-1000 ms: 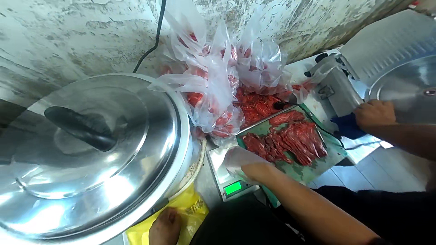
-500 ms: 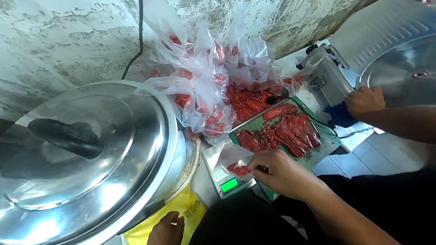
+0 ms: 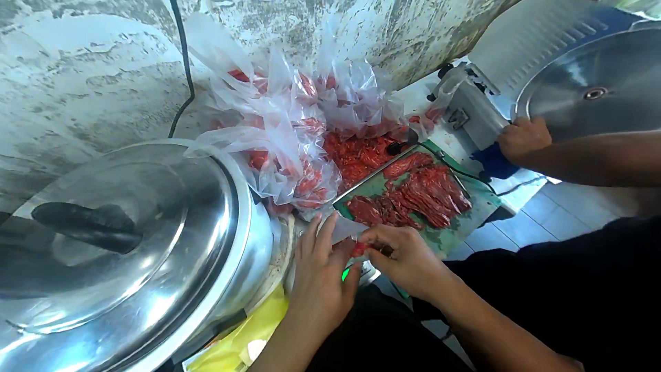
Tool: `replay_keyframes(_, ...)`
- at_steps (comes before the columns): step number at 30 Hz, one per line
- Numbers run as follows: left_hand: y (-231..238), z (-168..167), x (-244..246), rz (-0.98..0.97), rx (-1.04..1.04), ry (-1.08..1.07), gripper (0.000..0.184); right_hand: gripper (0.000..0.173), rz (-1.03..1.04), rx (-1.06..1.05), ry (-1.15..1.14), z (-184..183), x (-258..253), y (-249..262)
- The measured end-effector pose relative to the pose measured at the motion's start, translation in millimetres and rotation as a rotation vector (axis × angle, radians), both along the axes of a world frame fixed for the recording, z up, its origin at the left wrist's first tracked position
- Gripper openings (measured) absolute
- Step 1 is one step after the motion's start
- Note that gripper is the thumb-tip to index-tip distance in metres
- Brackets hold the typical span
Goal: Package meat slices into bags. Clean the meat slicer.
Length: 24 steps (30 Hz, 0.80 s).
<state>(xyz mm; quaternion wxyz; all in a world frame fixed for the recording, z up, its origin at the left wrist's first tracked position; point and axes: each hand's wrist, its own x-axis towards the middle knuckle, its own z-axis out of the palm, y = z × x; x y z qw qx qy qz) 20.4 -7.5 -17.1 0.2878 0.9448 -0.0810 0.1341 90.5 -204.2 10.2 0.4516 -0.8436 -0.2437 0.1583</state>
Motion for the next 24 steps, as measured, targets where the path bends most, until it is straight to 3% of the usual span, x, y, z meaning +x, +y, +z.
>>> replay_keyframes(12, 3, -14, 1, 0.102, 0.047, -0.036, 0.027, 0.016, -0.158, 0.088, -0.006, -10, -4, -12)
replay_keyframes(21, 4, -16, -2, 0.134, 0.037, -0.031, 0.025, 0.018, -0.292, 0.134, -0.043, 15, 5, -40)
replay_keyframes(24, 3, -16, -2, 0.138, 0.045, -0.026, 0.027, 0.019, -0.321, 0.258, -0.050, 31, 9, -43)
